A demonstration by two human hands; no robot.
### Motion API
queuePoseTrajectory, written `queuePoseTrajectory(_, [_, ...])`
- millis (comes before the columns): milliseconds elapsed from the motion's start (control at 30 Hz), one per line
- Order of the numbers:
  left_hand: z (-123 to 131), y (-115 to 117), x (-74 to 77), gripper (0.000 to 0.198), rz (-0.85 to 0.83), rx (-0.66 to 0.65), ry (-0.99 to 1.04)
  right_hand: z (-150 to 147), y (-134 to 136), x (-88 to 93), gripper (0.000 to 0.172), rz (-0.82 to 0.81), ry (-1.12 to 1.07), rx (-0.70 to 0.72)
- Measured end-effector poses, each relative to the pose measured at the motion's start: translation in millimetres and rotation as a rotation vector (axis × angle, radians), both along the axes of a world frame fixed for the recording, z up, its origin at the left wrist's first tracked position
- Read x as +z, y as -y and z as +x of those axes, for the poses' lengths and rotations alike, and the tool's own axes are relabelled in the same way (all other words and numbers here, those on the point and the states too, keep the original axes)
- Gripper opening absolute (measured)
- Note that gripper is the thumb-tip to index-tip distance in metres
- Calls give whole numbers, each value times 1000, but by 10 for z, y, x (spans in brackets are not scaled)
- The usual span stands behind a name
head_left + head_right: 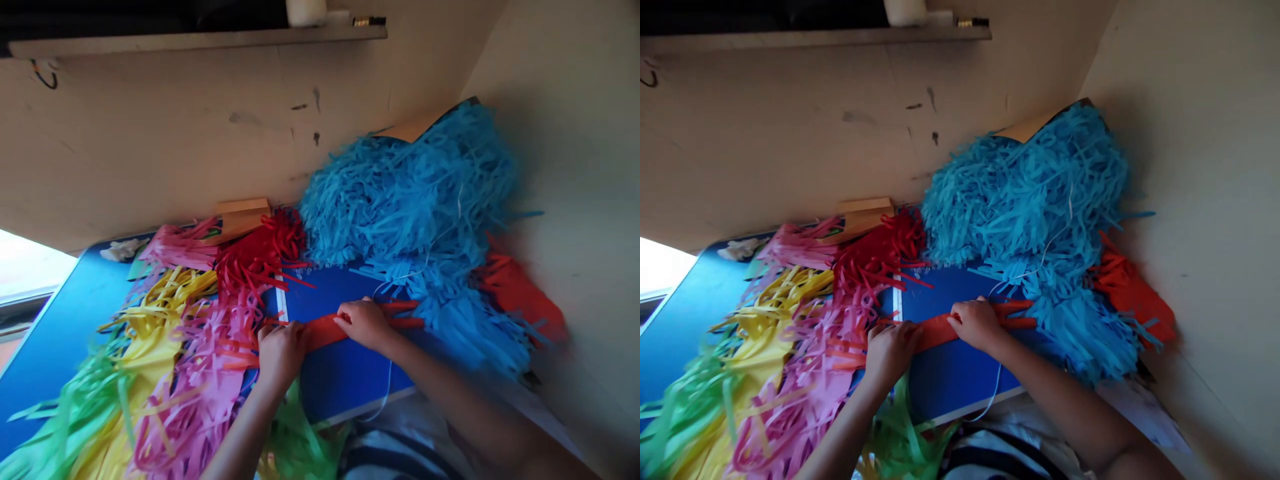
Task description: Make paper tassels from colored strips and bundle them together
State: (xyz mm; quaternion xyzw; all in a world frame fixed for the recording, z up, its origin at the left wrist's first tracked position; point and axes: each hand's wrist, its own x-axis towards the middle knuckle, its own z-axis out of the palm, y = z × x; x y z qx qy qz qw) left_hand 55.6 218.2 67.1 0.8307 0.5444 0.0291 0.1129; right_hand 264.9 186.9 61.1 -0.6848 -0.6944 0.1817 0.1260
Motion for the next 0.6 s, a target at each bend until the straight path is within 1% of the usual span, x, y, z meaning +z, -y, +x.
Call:
queuePoseTrajectory(200, [74,-26,33,38,15,7,-93,11,-4,-19,10,-13,38,-10])
queuePoseTrajectory(433, [88,-36,30,36,36,-25,-128,17,-16,-61,11,-8,53,-5])
queuePoseTrajectory(533, [85,-35,65,28,95,-36,-118,75,-4,4,11,11,78,-42])
queuePoseTrajectory(600, [89,-45,102,24,134,-113,-102,122,27,83,10,62,125,-101])
